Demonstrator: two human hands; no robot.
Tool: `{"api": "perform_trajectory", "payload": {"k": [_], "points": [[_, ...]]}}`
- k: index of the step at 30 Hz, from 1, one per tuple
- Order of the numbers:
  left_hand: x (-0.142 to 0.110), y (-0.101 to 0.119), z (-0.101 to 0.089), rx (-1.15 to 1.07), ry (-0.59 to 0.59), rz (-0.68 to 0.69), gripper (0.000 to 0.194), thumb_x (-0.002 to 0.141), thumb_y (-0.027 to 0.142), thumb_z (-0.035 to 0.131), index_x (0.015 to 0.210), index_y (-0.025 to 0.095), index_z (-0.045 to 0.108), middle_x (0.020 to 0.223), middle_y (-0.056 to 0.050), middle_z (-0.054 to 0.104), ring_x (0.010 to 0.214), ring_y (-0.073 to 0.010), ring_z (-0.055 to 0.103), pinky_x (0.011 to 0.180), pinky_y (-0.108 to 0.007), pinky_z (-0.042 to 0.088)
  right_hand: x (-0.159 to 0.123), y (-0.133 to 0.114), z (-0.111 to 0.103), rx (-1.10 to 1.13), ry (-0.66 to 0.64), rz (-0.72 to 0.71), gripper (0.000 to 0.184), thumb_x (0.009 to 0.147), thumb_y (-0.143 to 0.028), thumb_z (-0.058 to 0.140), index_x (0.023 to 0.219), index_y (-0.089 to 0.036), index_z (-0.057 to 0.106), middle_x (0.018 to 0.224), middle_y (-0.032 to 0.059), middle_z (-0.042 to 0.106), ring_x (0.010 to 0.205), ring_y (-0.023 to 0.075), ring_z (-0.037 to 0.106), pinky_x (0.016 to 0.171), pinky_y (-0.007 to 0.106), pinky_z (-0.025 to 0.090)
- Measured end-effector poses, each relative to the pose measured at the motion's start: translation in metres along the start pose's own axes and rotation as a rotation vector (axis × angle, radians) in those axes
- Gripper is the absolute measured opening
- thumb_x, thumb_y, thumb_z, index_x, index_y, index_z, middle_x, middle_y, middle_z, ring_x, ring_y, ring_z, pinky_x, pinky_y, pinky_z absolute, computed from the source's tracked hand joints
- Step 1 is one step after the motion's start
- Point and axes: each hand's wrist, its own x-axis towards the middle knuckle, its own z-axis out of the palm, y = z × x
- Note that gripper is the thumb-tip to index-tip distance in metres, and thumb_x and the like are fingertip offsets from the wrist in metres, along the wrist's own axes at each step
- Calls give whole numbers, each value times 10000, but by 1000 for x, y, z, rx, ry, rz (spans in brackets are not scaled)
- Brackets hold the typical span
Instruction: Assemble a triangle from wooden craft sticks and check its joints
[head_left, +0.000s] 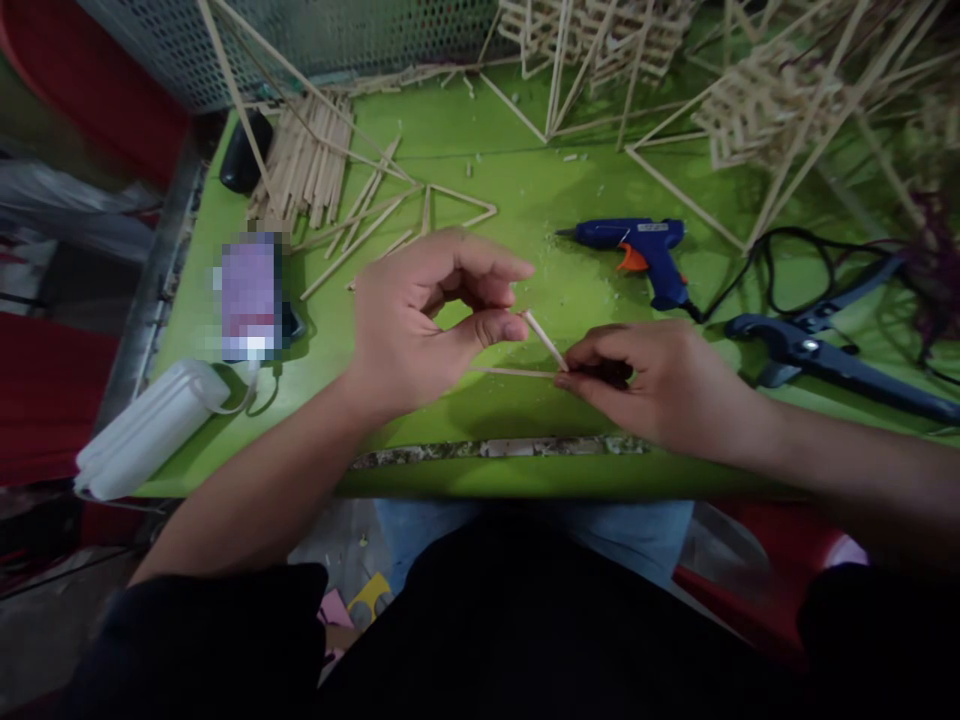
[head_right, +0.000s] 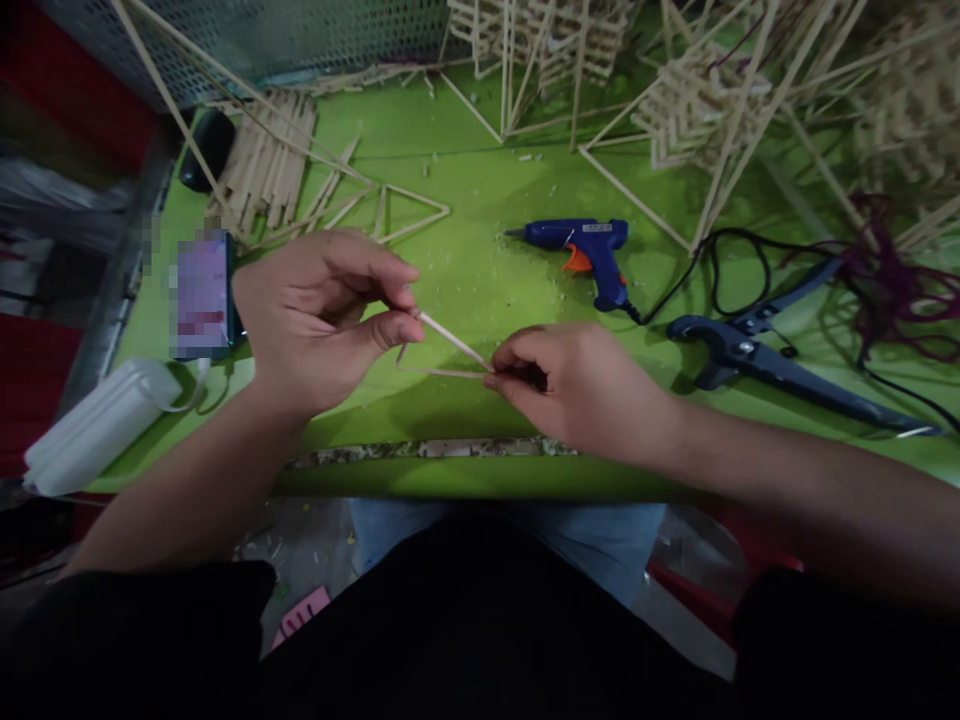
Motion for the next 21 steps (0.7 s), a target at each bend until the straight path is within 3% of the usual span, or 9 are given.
{"api": "perform_trajectory", "payload": {"k": [5, 9, 13, 17, 21], "points": [[3, -6, 2, -33, 76, 157, 237, 972, 566, 907, 1051, 348, 858, 880, -20, 780, 758, -187, 745, 621, -352, 651, 0, 4, 0, 37, 48, -27, 85, 1026, -283, 790, 968, -229, 820, 816, 27, 816, 658, 194, 732, 625, 329, 517], [4, -4, 1, -14, 42, 134, 257, 1049, 577, 820, 1128, 332, 827, 957, -27, 793, 797, -178, 770, 660, -341, 662, 1, 5, -2, 34, 67, -13, 100, 1029, -294, 799, 952, -230, 813, 802, 16, 806, 658, 186, 725, 635, 335, 520], [8, -7, -3, -21, 119, 136, 327, 1042, 623, 809, 1103, 305, 761, 976, -19, 769, 819, -174, 775, 696, -351, 675, 2, 3, -5, 46, 90, 9, 93, 1015, -284, 809, 938, -231, 806, 800, 9, 798, 661, 177, 707, 636, 332, 521], [14, -19, -11, 20, 189, 96, 358, 1055, 665, 769, 1049, 308, 745, 905, -1, 721, 840, -189, 799, 707, -365, 675, 3, 3, -9, 68, 127, 45, 89, 990, -288, 822, 918, -236, 825, 774, 14, 788, 605, 169, 662, 555, 322, 490], [18, -38, -21, 83, 156, 53, 357, 1067, 679, 749, 1103, 325, 779, 904, 4, 733, 914, -215, 847, 732, -370, 707, 4, 2, -17, 45, 219, 77, 78, 953, -282, 853, 890, -236, 849, 787, 24, 808, 613, 178, 681, 544, 315, 504]]}}
